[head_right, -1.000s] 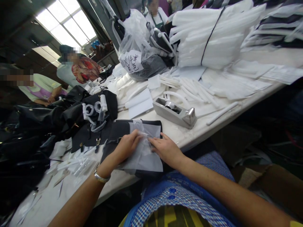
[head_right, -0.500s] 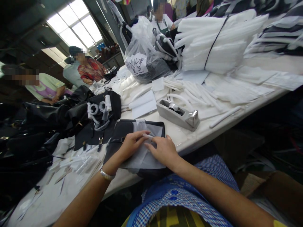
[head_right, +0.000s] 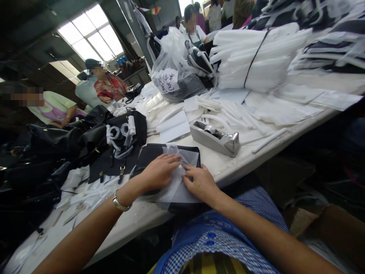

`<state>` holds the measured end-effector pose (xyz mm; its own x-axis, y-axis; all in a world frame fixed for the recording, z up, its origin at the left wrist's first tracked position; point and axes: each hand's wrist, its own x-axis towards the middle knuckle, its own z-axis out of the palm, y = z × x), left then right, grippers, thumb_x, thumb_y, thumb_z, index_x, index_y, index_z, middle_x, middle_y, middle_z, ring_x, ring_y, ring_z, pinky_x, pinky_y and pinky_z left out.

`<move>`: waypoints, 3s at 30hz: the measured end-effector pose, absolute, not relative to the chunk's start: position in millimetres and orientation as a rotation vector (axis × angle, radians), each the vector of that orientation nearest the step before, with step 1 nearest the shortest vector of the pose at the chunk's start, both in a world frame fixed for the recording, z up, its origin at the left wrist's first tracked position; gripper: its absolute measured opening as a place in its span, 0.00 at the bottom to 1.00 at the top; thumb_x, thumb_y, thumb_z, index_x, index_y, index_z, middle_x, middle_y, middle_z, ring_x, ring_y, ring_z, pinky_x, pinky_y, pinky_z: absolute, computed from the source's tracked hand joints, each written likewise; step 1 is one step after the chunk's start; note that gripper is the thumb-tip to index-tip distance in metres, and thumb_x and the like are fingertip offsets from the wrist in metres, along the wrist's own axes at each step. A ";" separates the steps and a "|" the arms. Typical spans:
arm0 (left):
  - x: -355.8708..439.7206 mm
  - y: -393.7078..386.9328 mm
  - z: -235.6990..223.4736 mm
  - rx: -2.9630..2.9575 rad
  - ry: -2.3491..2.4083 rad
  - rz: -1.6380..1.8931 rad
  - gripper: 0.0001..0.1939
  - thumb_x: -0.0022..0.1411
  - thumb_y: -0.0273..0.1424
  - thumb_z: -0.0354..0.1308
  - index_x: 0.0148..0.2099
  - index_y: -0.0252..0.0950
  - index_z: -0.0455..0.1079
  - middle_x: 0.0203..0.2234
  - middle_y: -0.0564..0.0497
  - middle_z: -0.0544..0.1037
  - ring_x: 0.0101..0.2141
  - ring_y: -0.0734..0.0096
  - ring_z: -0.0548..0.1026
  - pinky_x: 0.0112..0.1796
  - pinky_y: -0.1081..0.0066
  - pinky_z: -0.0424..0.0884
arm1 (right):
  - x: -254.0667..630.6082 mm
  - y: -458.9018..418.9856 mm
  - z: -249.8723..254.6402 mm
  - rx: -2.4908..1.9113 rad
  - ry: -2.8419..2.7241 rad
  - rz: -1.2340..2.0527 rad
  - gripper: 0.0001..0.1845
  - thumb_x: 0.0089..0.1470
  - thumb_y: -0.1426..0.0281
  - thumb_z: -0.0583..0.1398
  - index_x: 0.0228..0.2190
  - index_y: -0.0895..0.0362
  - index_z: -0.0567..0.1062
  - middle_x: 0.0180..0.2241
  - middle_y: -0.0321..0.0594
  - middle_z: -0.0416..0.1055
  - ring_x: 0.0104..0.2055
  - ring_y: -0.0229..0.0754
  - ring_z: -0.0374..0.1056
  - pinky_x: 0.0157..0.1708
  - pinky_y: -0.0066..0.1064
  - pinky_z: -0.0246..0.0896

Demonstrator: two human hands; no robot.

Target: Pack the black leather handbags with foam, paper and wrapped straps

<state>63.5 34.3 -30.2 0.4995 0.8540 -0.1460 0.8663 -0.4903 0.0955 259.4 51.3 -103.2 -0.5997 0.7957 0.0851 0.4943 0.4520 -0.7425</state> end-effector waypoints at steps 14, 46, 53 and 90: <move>67.8 39.6 -40.0 2.737 1.399 -0.250 0.27 0.63 0.17 0.47 0.63 0.40 0.60 0.57 0.45 0.73 0.52 0.61 0.75 0.58 0.54 0.58 | 266.4 49.1 -114.1 -1.031 -2.026 1.106 0.07 0.53 0.72 0.59 0.27 0.52 0.78 0.50 0.41 0.77 0.56 0.49 0.71 0.64 0.59 0.41; 56.9 -7.8 -55.9 2.877 1.645 0.252 0.08 0.69 0.25 0.52 0.45 0.36 0.71 0.35 0.51 0.81 0.33 0.68 0.77 0.34 0.71 0.69 | 270.2 63.5 -111.7 -0.569 -2.149 1.035 0.13 0.59 0.71 0.60 0.45 0.50 0.79 0.41 0.35 0.80 0.40 0.41 0.76 0.42 0.31 0.69; 52.7 -17.9 -50.3 2.847 1.655 0.178 0.07 0.67 0.24 0.54 0.42 0.36 0.72 0.37 0.51 0.82 0.35 0.67 0.78 0.36 0.69 0.70 | 263.0 84.2 -101.3 -0.627 -2.145 1.106 0.09 0.61 0.68 0.60 0.40 0.52 0.81 0.41 0.36 0.81 0.42 0.43 0.77 0.43 0.32 0.69; 64.2 -54.3 -71.3 2.210 2.222 0.543 0.18 0.67 0.30 0.54 0.58 0.36 0.64 0.25 0.55 0.77 0.29 0.65 0.75 0.34 0.68 0.69 | 200.0 139.9 -99.9 -0.728 -2.463 0.597 0.11 0.60 0.59 0.61 0.35 0.51 0.81 0.35 0.37 0.80 0.36 0.41 0.73 0.33 0.29 0.57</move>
